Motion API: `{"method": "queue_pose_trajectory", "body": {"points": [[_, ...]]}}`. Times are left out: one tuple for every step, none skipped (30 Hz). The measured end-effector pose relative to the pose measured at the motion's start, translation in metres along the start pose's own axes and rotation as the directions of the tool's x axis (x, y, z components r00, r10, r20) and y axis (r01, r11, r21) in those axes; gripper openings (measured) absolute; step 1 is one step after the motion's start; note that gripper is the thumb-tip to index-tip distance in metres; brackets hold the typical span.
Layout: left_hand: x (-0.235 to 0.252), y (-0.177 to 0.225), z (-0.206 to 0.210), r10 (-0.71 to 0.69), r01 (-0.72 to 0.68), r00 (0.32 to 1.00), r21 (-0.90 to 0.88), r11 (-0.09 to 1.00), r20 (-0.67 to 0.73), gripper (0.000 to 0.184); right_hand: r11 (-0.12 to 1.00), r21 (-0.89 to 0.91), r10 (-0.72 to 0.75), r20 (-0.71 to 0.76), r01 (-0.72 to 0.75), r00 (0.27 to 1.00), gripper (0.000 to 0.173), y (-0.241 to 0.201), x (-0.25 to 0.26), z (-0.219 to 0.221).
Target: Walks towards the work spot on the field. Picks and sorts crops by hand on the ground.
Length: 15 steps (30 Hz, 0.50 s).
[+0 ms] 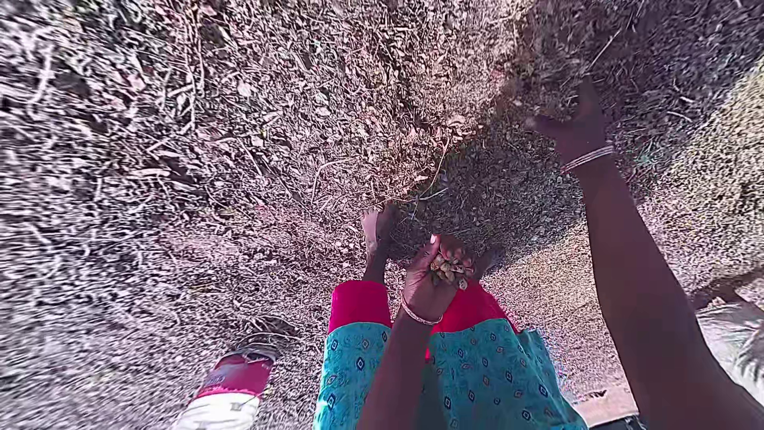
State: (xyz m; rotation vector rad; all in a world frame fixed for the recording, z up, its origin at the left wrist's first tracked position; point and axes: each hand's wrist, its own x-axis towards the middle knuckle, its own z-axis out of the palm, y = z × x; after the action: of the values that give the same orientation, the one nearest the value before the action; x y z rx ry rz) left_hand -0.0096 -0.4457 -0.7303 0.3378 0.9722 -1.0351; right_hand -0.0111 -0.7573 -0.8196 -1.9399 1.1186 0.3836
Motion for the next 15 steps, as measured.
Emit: {"method": "queue_pose_trajectory", "body": {"points": [[0.000,0.000,0.000,0.001,-0.001,1.000,0.008,1.000,0.006,0.035,1.000,0.009,-0.024,0.044,0.023,0.999,0.083,0.013,0.001,0.002],[0.001,-0.001,-0.001,0.003,-0.004,1.000,0.014,1.000,0.021,0.035,1.000,-0.001,-0.026,0.056,0.026,0.998,0.073,0.024,0.002,0.004],[0.001,-0.001,-0.002,0.007,-0.007,0.999,0.019,1.000,0.033,0.034,1.000,-0.020,-0.006,0.046,0.007,0.999,0.065,0.030,0.003,0.006],[0.002,-0.001,-0.003,0.008,-0.009,0.999,0.025,1.000,0.039,0.034,0.999,-0.034,0.026,0.021,-0.025,0.999,0.058,0.033,0.005,0.007],[0.002,-0.002,-0.005,0.005,-0.006,0.999,0.032,0.999,0.036,0.033,0.998,-0.025,0.050,-0.003,-0.050,0.999,0.052,0.033,0.008,0.008],[0.001,-0.003,-0.006,-0.004,0.003,1.000,0.047,0.999,0.031,0.034,0.998,-0.003,0.062,-0.009,-0.062,0.998,0.048,0.031,0.012,0.009],[0.001,-0.004,-0.006,-0.018,0.016,1.000,0.069,0.997,0.021,0.038,0.997,0.017,0.070,-0.001,-0.070,0.998,0.047,0.028,0.018,0.010],[0.000,-0.005,-0.007,-0.032,0.031,0.999,0.095,0.995,0.009,0.042,0.996,0.034,0.078,0.022,-0.079,0.997,0.046,0.022,0.028,0.013],[0.000,-0.007,-0.008,-0.048,0.047,0.999,0.113,0.993,0.007,0.046,0.995,0.042,0.086,0.026,-0.087,0.996,0.044,0.017,0.040,0.019],[0.001,-0.008,-0.008,-0.064,0.062,0.998,0.124,0.990,0.010,0.048,0.995,0.030,0.092,0.009,-0.092,0.996,0.040,0.011,0.052,0.025],[0.001,-0.009,-0.008,-0.074,0.071,0.997,0.144,0.987,0.014,0.049,0.996,-0.020,0.088,-0.025,-0.088,0.996,0.035,0.005,0.062,0.033],[0.001,-0.010,-0.009,-0.079,0.074,0.997,0.163,0.984,0.024,0.050,0.992,-0.095,0.075,-0.060,-0.081,0.995,0.030,-0.004,0.070,0.042],[0.001,-0.011,-0.009,-0.082,0.075,0.996,0.174,0.982,0.038,0.050,0.986,-0.155,0.050,-0.089,-0.063,0.995,0.028,-0.013,0.076,0.053],[0.002,-0.011,-0.008,-0.082,0.071,0.995,0.191,0.979,0.051,0.051,0.976,-0.208,0.038,-0.114,-0.061,0.993,0.031,-0.024,0.081,0.067],[0.002,-0.011,-0.008,-0.079,0.065,0.995,0.207,0.976,0.059,0.052,0.962,-0.260,0.051,-0.118,-0.081,0.992,0.038,-0.035,0.084,0.085]]}}
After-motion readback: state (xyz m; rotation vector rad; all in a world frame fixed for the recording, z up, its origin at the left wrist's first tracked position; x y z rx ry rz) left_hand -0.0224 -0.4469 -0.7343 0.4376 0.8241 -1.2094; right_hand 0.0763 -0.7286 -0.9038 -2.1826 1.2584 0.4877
